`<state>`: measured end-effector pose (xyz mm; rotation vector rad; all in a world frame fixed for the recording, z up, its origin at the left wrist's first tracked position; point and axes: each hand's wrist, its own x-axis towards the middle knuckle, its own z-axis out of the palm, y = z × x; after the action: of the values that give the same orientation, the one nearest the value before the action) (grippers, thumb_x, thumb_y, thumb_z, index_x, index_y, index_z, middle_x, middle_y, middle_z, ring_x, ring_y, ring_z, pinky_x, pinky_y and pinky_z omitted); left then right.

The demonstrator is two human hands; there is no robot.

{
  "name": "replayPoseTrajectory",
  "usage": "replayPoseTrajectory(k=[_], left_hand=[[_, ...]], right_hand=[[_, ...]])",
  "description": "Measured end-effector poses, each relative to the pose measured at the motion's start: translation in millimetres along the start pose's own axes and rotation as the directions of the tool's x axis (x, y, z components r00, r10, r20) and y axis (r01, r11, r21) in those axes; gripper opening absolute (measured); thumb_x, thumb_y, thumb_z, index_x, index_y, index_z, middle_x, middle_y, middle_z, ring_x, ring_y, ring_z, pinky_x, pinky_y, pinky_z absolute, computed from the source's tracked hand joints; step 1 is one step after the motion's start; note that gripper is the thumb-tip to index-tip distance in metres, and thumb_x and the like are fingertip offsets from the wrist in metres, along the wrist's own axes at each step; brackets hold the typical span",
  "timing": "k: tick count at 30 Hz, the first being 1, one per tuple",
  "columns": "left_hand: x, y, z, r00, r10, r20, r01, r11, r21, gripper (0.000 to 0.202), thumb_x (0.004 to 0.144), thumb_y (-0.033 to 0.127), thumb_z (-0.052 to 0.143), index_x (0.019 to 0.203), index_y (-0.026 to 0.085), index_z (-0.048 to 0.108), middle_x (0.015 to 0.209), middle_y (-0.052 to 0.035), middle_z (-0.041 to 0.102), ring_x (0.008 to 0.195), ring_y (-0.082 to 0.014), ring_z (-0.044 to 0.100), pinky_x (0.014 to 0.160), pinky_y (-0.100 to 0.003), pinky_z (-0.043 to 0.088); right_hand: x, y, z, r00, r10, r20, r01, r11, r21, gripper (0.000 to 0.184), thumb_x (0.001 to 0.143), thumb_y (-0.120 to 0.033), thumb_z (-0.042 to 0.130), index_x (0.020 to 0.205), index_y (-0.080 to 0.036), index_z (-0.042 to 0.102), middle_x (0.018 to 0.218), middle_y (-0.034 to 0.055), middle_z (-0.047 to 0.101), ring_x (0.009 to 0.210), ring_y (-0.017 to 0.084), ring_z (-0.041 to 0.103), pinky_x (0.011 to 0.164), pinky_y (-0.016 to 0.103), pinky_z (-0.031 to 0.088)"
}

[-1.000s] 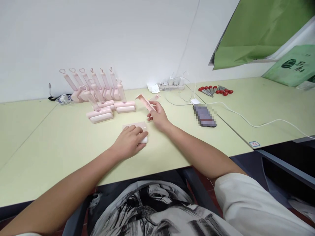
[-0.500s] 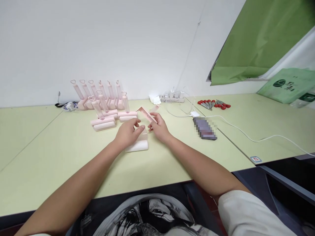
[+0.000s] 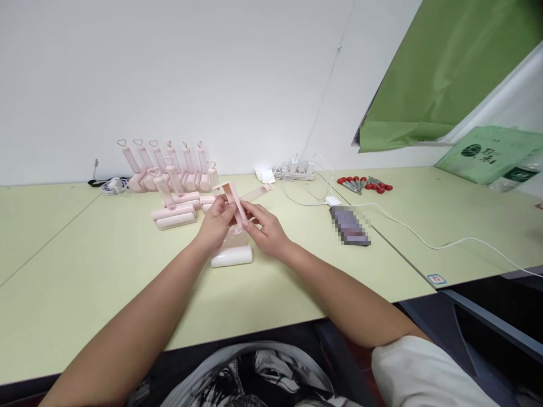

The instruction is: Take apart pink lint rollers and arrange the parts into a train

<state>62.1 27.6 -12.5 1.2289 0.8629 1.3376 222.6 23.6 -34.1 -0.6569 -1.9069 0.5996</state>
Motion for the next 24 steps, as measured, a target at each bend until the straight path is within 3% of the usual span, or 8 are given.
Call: replayPoseTrajectory(k=[2,5,7,9,11,15,19,24], left_hand=[[-3,3,-1.0,0.999,-0.031,0.033,0.033,0.999,-0.042,0.052,0.073,0.052,0.075,0.106,0.022,0.049,0.083,0.0017,0.066,0.072,-0.0135,0.064,0.069,-0.027,0.051],[-8,9,-2.7,0.994,-0.078,0.082,0.085,0.994,-0.075,0.053,0.072,0.052,0.077,0.106,0.021,0.048,0.083,0.0019,0.066,0.074,-0.0146,0.067,0.071,-0.029,0.053],[-12,13,-3.5,0.988,-0.101,0.119,0.109,0.992,-0.068,0.052,0.075,0.052,0.076,0.106,0.021,0.047,0.081,0.0024,0.065,0.071,-0.0151,0.067,0.070,-0.031,0.054],[-17,17,-4.0,0.978,-0.121,0.173,0.132,0.990,-0.056,0.049,0.078,0.050,0.074,0.107,0.021,0.047,0.078,0.0031,0.063,0.068,-0.0151,0.066,0.066,-0.031,0.055],[-20,19,-4.5,0.967,-0.130,0.220,0.148,0.987,-0.067,0.045,0.080,0.047,0.073,0.107,0.021,0.048,0.077,0.0034,0.061,0.064,-0.0143,0.064,0.061,-0.030,0.054],[-22,21,-8.2,0.919,-0.188,0.346,0.242,0.963,-0.120,0.041,0.085,0.046,0.070,0.110,0.021,0.049,0.077,0.0012,0.062,0.059,-0.0147,0.062,0.052,-0.028,0.051],[-21,20,-14.3,0.851,-0.218,0.477,0.336,0.925,-0.176,0.045,0.087,0.046,0.068,0.119,0.020,0.049,0.079,-0.0029,0.066,0.061,-0.0176,0.065,0.052,-0.030,0.052],[-21,16,-14.8,0.846,-0.202,0.494,0.358,0.901,-0.244,0.040,0.085,0.039,0.072,0.116,0.022,0.054,0.076,0.0001,0.063,0.063,-0.0158,0.064,0.058,-0.030,0.054]], right_hand=[[1,-2,-3,0.997,-0.075,0.013,0.076,0.988,-0.131,0.043,0.100,-0.036,0.047,0.141,-0.025,0.055,0.120,0.0105,0.063,0.103,0.022,0.061,0.090,0.040,0.053],[2,-6,-10,0.981,-0.174,-0.087,0.129,0.916,-0.380,0.037,0.099,-0.034,0.049,0.129,-0.022,0.065,0.107,0.0112,0.063,0.103,0.024,0.057,0.097,0.046,0.048],[4,-8,-16,0.958,-0.225,-0.176,0.108,0.855,-0.507,0.036,0.096,-0.037,0.052,0.123,-0.020,0.068,0.113,0.0139,0.061,0.109,0.028,0.054,0.100,0.050,0.044],[7,-8,-23,0.953,-0.240,-0.185,0.096,0.819,-0.566,0.036,0.095,-0.041,0.054,0.122,-0.020,0.068,0.126,0.0157,0.058,0.119,0.031,0.051,0.104,0.052,0.040],[9,-7,-28,0.974,-0.205,-0.095,0.118,0.820,-0.560,0.036,0.097,-0.044,0.053,0.120,-0.021,0.068,0.128,0.0141,0.061,0.119,0.030,0.053,0.103,0.051,0.041],[10,-1,-33,0.987,-0.116,0.108,0.152,0.885,-0.440,0.039,0.101,-0.045,0.046,0.120,-0.020,0.068,0.101,0.0100,0.072,0.092,0.022,0.064,0.083,0.037,0.050],[9,1,-33,0.984,-0.120,0.135,0.164,0.906,-0.390,0.043,0.102,-0.048,0.043,0.126,-0.020,0.066,0.093,0.0082,0.071,0.086,0.019,0.062,0.078,0.034,0.050],[9,4,-33,0.981,-0.138,0.134,0.177,0.922,-0.345,0.041,0.102,-0.048,0.046,0.122,-0.020,0.068,0.091,0.0075,0.070,0.086,0.019,0.062,0.079,0.033,0.050]])
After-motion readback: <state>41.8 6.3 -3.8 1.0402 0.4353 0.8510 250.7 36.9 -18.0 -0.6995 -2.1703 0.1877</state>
